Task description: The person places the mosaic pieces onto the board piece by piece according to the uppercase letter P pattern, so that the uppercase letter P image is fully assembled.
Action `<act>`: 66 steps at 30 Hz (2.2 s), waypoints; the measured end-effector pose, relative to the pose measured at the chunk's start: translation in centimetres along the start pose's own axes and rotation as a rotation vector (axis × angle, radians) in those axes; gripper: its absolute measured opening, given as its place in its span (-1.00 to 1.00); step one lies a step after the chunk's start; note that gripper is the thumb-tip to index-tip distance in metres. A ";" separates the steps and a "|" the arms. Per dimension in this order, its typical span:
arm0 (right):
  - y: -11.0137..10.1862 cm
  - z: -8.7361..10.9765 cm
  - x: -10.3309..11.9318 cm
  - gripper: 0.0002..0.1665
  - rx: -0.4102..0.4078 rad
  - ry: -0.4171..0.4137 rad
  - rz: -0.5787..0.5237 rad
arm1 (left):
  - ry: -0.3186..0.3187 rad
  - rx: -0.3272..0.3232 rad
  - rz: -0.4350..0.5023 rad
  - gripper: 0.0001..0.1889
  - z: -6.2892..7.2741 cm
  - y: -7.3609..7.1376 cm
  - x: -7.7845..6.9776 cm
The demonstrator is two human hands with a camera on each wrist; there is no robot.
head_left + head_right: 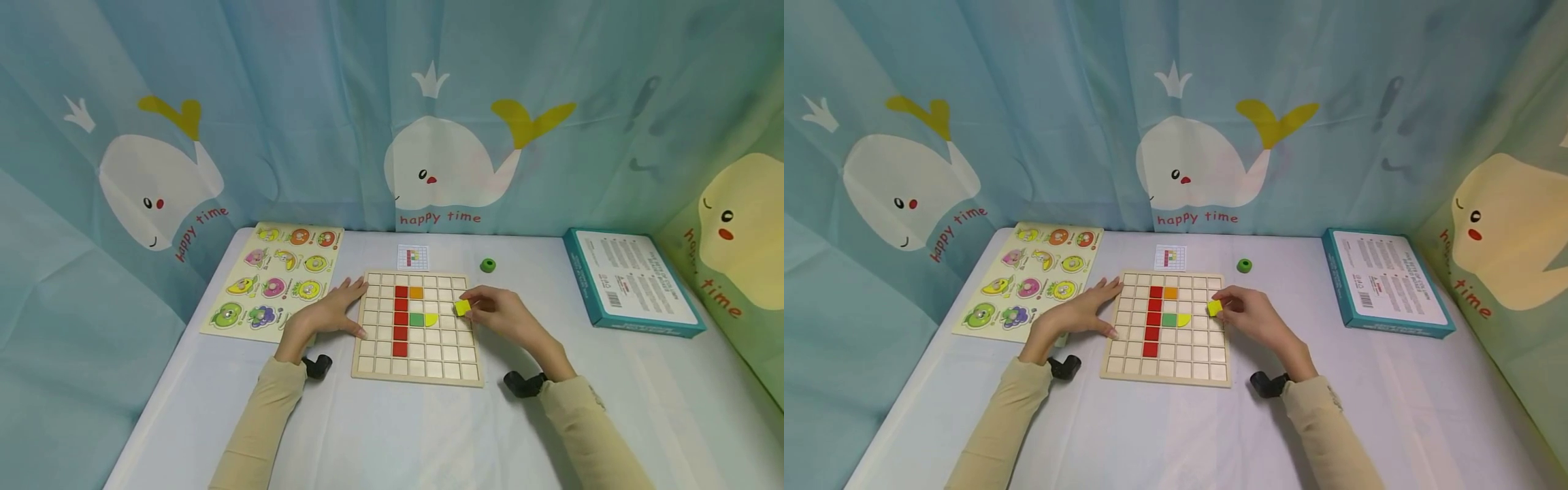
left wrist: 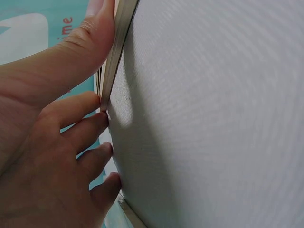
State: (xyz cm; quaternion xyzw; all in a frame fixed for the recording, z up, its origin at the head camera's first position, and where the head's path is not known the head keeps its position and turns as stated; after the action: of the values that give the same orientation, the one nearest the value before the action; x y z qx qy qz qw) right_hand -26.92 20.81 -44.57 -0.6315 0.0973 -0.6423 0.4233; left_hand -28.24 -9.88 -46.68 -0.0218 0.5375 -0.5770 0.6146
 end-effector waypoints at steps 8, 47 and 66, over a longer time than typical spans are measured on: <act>1.1 -1.8 1.4 -0.60 0.036 -0.013 -0.016 | -0.002 0.004 -0.006 0.13 -0.1 0.0 0.0; 2.8 -3.7 2.3 -0.75 0.088 -0.066 0.145 | -0.007 0.017 -0.014 0.13 -0.1 0.1 -0.1; -0.4 0.9 0.2 -0.75 -0.026 -0.024 0.146 | -0.017 0.003 0.006 0.14 -0.2 0.1 0.1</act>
State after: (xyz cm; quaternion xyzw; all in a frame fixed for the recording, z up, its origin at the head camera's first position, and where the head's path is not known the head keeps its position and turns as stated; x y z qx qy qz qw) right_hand -26.26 21.25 -44.02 -0.6359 0.1461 -0.6008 0.4620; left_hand -28.28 -9.79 -46.91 -0.0241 0.5313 -0.5756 0.6212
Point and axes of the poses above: each hand's wrist, its own z-axis away from the middle knuckle, its own y-axis out of the palm, x = y × z, the point moved 7 cm from there along -z, towards the middle knuckle, and after that the axes turned 11 degrees about x, right-handed, at the moved point
